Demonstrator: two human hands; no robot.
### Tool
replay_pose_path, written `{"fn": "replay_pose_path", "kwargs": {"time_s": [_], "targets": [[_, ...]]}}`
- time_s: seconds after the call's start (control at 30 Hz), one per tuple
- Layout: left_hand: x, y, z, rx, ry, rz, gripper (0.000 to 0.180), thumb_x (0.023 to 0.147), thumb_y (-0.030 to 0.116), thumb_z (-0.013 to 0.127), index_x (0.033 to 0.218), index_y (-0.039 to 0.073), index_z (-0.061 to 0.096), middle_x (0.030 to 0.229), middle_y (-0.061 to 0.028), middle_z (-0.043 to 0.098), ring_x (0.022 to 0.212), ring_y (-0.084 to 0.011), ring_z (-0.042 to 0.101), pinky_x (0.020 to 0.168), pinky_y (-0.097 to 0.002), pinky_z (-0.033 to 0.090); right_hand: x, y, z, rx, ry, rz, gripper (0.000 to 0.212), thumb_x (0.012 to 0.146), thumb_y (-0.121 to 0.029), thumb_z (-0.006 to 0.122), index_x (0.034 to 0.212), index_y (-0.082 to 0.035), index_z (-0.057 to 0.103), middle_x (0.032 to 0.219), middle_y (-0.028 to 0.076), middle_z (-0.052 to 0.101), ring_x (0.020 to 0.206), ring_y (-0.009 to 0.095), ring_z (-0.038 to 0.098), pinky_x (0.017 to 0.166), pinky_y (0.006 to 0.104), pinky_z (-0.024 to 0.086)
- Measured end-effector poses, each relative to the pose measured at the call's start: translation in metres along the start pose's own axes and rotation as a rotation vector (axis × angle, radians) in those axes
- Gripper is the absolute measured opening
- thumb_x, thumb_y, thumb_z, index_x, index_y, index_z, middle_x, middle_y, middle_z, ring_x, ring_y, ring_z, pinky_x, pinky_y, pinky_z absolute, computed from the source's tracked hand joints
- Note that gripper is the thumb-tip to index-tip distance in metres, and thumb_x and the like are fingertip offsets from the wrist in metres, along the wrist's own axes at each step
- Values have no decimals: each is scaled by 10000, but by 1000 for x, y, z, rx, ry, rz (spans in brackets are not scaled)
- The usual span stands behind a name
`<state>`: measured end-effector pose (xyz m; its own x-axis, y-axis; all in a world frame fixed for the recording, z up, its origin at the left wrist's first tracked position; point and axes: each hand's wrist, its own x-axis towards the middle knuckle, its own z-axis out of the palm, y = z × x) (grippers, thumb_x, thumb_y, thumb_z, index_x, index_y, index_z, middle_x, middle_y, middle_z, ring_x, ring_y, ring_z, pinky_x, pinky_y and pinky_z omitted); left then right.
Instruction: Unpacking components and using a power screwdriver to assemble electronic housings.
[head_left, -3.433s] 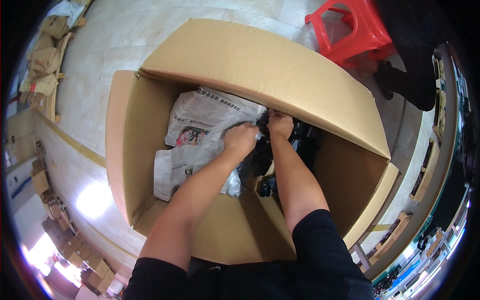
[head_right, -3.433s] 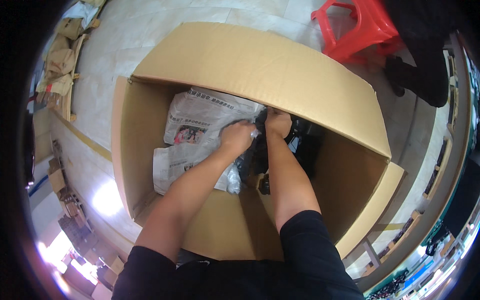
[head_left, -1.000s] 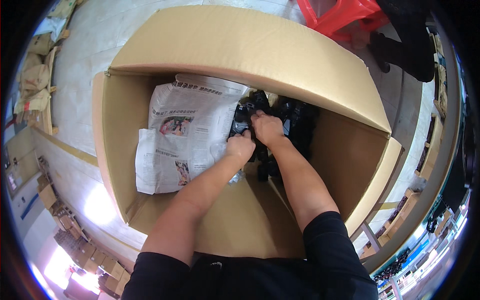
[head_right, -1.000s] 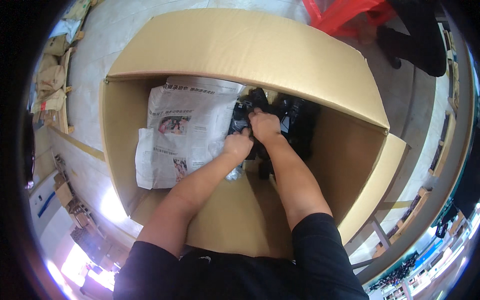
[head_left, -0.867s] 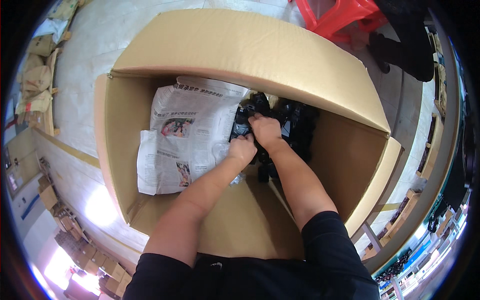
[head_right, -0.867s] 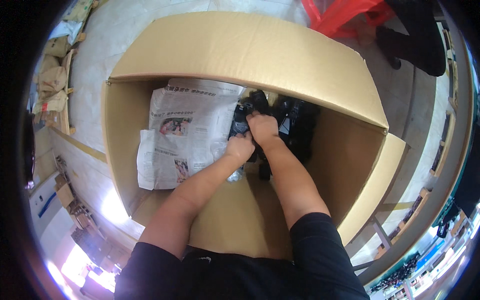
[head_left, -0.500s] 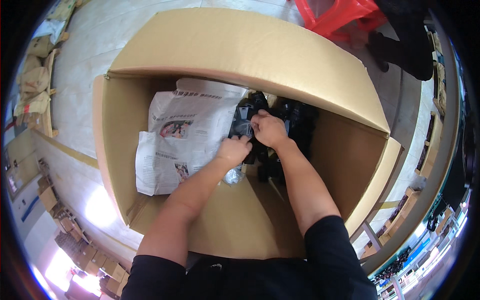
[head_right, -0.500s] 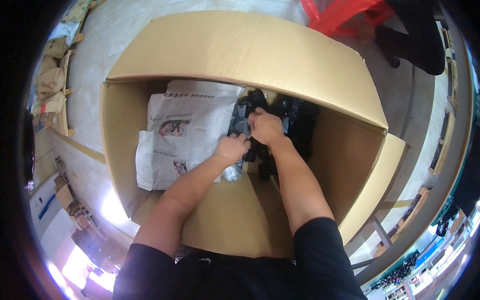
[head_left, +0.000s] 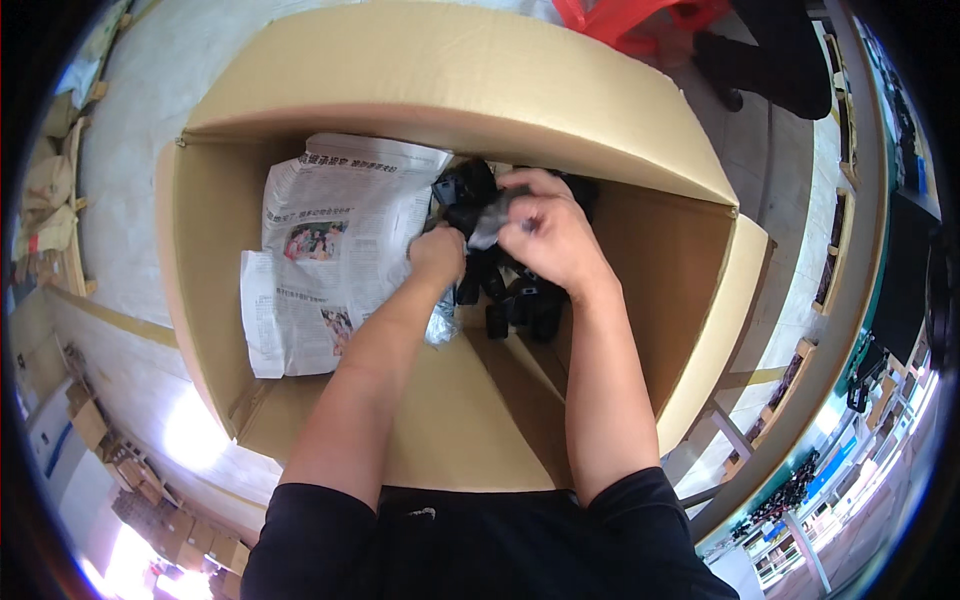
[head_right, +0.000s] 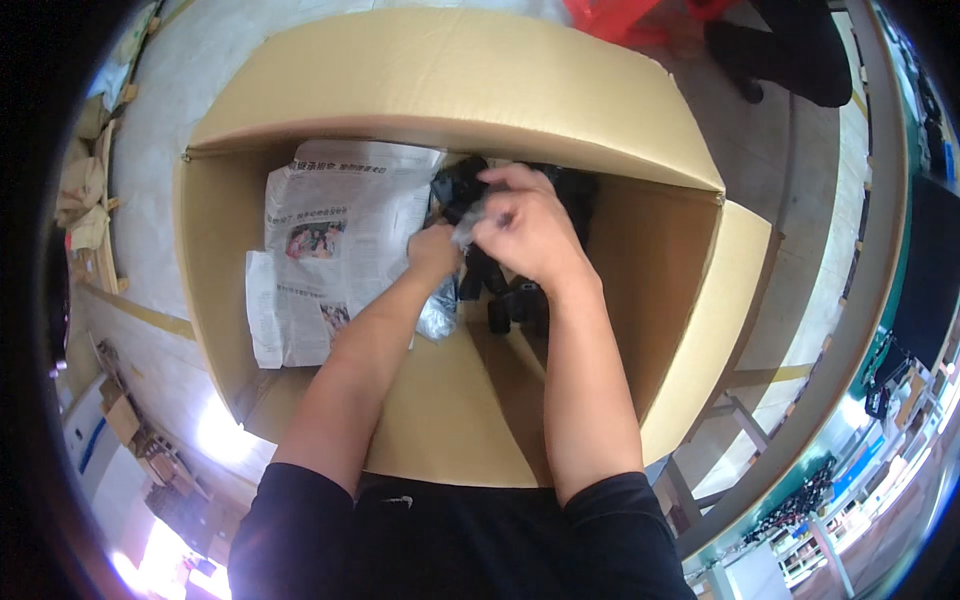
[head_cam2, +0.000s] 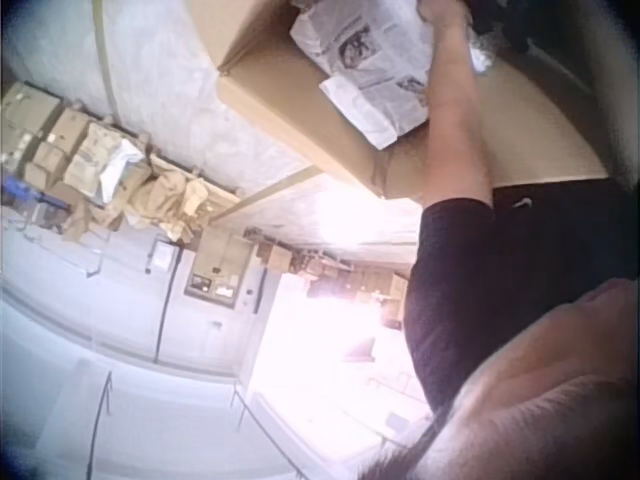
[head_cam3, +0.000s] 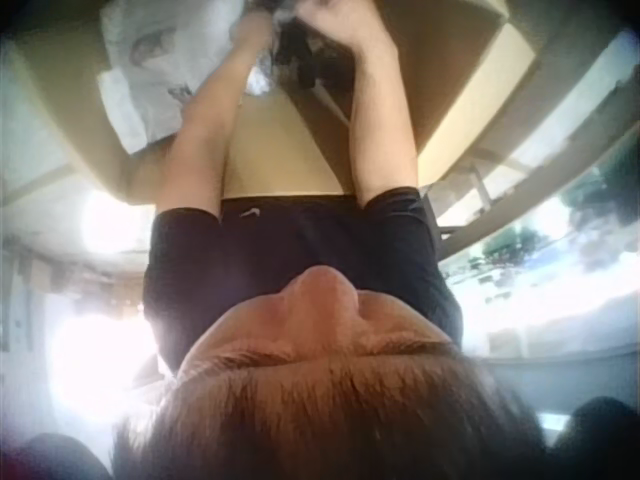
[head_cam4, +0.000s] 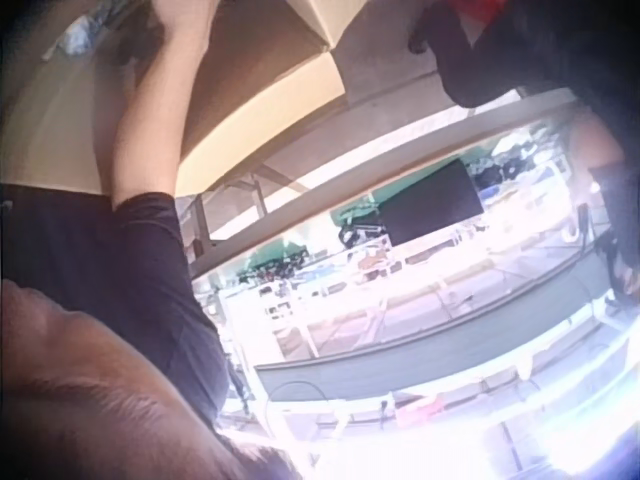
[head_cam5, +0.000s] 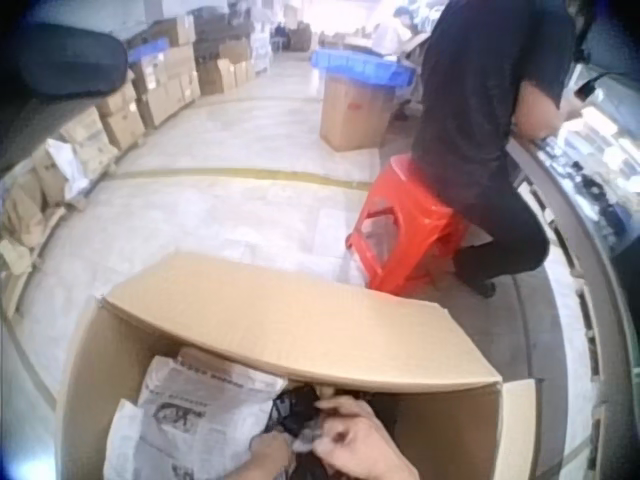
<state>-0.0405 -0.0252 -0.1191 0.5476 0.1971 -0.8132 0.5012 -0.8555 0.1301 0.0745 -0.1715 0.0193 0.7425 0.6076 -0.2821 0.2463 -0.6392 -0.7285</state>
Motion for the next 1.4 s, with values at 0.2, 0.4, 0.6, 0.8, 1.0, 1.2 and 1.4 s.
{"fn": "replay_pose_path", "kwargs": {"time_s": [0.2, 0.4, 0.6, 0.8, 1.0, 1.2, 1.4], "targets": [[-25, -10, -14, -248, 202, 331, 207, 893, 132, 639, 1083, 72, 695, 1105, -147, 720, 1051, -295, 692, 891, -402, 538, -10, 34, 44, 777, -369, 236, 211, 702, -1, 587, 584, -42, 417, 685, 30, 599, 644, 91, 503, 585, 283, 425], [-11, -52, -26, -1013, 112, 520, 75, 912, 9, 633, 987, 7, 627, 1001, -96, 734, 918, -166, 665, 871, -318, 508, -68, 74, 147, -56, -367, 139, 227, 775, -130, 699, 997, -124, 654, 758, 177, 691, 766, 325, 709, 700, 431, 553], [-52, -36, -73, -775, 101, 411, 76, 902, 72, 622, 953, 22, 598, 915, -115, 734, 826, -191, 693, 802, -346, 536, -56, 65, 174, -473, -467, 87, 235, 891, -165, 548, 1055, -126, 711, 896, 141, 743, 861, 316, 730, 762, 439, 573], [-90, -5, -53, 387, -80, 534, 159, 823, 167, 621, 872, 81, 745, 905, -142, 745, 841, -331, 726, 729, -460, 570, -35, 65, 183, -434, -575, 183, 299, 846, -287, 607, 1031, -96, 744, 1041, 152, 740, 995, 320, 715, 848, 413, 568], [-85, -16, 26, 526, -202, 525, 203, 873, 173, 596, 916, 145, 792, 968, -42, 769, 901, -241, 741, 745, -417, 575, -21, 61, 175, -538, -713, -42, 278, 869, -273, 586, 1024, -108, 749, 1076, 151, 733, 1016, 321, 710, 849, 413, 566], [-90, -16, 41, 528, -213, 532, 213, 879, 192, 589, 916, 147, 793, 952, -47, 761, 899, -227, 734, 717, -379, 566, -26, 84, 177, -507, -660, 10, 262, 877, -265, 563, 1038, -162, 743, 1100, 151, 726, 1023, 330, 702, 857, 433, 555], [-82, -27, 69, 508, 160, 728, 210, 851, 177, 568, 859, 121, 770, 835, -47, 741, 799, -248, 727, 672, -397, 573, -17, 49, 113, -166, -643, 303, 390, 923, -318, 469, 1147, -96, 699, 1221, 197, 668, 1185, 362, 610, 1017, 459, 475]]}}
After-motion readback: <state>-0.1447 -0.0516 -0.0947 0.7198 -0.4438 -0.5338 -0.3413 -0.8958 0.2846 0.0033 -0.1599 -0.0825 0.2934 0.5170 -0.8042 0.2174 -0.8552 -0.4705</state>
